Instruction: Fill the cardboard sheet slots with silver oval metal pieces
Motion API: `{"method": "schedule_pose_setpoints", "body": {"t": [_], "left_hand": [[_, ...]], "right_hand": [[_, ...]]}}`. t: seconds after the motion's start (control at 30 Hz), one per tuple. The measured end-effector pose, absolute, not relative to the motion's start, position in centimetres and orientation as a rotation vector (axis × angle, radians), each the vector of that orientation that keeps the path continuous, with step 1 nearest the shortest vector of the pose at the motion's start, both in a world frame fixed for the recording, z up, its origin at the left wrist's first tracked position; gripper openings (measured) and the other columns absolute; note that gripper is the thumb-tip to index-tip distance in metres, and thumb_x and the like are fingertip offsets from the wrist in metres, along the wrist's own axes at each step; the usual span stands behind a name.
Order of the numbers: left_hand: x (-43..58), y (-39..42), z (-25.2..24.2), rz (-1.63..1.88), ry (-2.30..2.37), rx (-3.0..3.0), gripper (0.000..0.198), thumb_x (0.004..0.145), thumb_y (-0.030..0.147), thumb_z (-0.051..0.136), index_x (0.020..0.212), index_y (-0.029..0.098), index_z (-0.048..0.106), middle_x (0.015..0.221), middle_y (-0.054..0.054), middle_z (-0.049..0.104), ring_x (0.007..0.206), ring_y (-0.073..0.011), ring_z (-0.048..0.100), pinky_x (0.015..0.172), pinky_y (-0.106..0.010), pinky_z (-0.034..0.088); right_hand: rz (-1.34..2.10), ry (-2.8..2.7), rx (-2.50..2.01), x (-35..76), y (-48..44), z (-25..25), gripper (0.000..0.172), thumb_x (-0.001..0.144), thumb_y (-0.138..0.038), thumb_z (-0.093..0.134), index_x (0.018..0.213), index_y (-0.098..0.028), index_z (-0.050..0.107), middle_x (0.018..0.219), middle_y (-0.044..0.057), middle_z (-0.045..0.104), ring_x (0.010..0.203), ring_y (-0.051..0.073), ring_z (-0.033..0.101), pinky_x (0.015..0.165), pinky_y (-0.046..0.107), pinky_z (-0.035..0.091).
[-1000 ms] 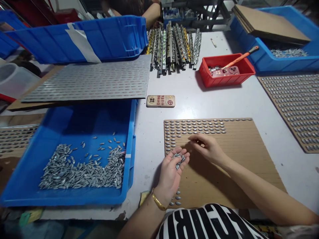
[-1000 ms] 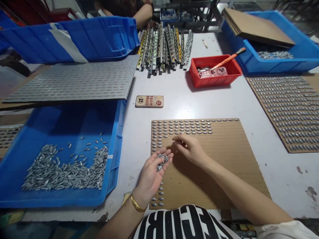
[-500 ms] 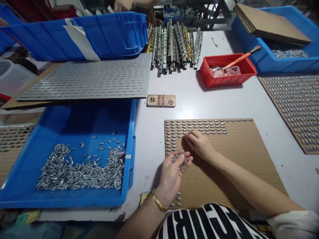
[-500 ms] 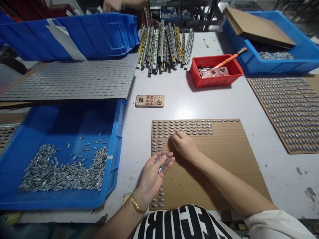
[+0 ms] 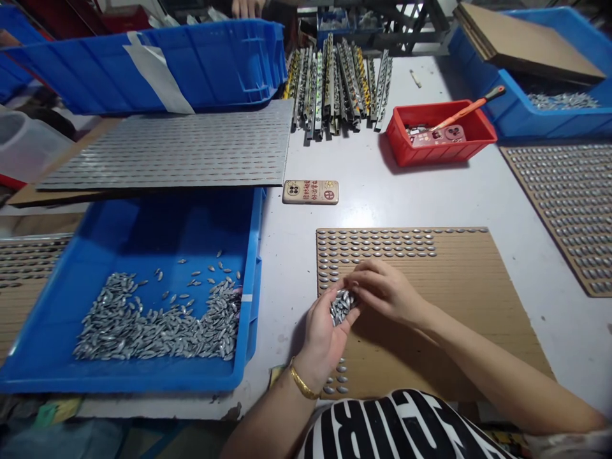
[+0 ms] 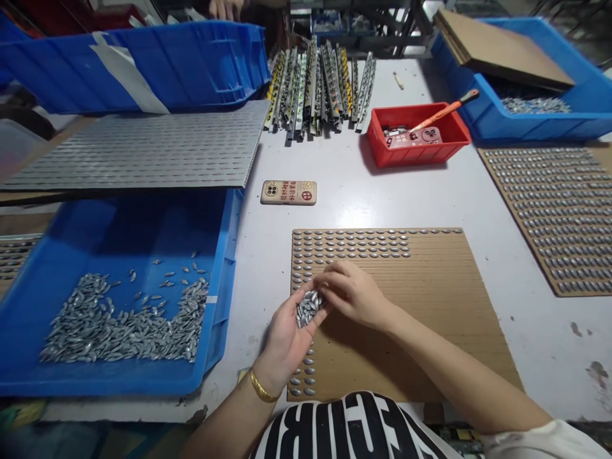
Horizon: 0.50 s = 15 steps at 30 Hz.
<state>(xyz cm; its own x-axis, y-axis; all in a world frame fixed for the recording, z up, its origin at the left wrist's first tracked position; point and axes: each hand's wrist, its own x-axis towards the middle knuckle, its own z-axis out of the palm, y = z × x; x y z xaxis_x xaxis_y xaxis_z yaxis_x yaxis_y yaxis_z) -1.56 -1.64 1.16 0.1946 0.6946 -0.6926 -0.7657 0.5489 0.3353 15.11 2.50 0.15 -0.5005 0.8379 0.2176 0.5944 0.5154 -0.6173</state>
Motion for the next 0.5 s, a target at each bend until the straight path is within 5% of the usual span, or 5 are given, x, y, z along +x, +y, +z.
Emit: {"method": "schedule_pose_setpoints", "body": {"t": [0.23,0.5], "left_hand": [[-0.9,-1.3,1.4,0.985,0.904,-0.076,0.023,0.080,0.021,0.060,0.101,0.018,0.071,0.121,-0.007,0.064,0.122,-0.0235,0.049,0.092,-0.032,0.048],[-0.6,-1.9,1.1,0.938,0.909,0.027,0.021,0.080,0.020,0.061,0.097,0.016,0.071,0.115,-0.009,0.065,0.115,-0.0238,0.053,0.092,-0.035,0.047]], "right_hand": [[0.359,-2.564,-1.134,13.9,0.3,1.2,0.026,0.088,-0.012,0.048,0.108,-0.017,0.064,0.098,0.010,0.064,0.082,0.019,0.050,0.070,0.032,0.047],[0.296,-2.691,-1.073,15.5,0.1,1.7,0.020,0.092,-0.014,0.043,0.101,-0.016,0.061,0.089,0.009,0.061,0.077,0.018,0.052,0.062,0.027,0.043]]}}
